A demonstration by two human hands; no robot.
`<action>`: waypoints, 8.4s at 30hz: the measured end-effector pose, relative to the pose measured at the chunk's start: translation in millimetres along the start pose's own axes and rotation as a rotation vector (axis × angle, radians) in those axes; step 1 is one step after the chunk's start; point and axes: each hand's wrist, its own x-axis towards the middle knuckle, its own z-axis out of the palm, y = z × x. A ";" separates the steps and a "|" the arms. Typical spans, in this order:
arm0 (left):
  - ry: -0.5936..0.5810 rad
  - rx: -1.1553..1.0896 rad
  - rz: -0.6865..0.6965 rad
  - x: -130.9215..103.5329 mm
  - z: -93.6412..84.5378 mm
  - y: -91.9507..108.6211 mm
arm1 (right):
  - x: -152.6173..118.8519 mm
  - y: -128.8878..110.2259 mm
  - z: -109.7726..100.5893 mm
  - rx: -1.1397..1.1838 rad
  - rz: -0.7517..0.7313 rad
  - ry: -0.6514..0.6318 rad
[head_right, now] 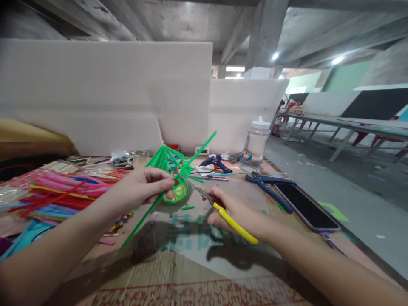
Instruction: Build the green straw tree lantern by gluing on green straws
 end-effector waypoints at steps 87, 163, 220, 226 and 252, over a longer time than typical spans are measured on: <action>0.127 0.184 0.301 40.8 -48.1 -14.0 | 61.9 -43.5 -54.7 -0.058 -0.239 0.347; 0.089 0.123 0.284 37.7 -48.5 -8.2 | 65.9 -45.4 -45.2 -0.246 -0.009 0.374; 0.124 0.111 0.328 47.1 -54.6 -15.9 | 57.0 -43.8 -56.5 -0.269 -0.295 -0.030; 0.123 0.106 0.318 47.0 -53.7 -14.7 | 58.6 -36.4 -57.3 -0.235 -0.303 0.006; 0.129 0.142 0.327 45.7 -52.8 -12.9 | 58.9 -36.4 -56.0 -0.259 -0.279 -0.007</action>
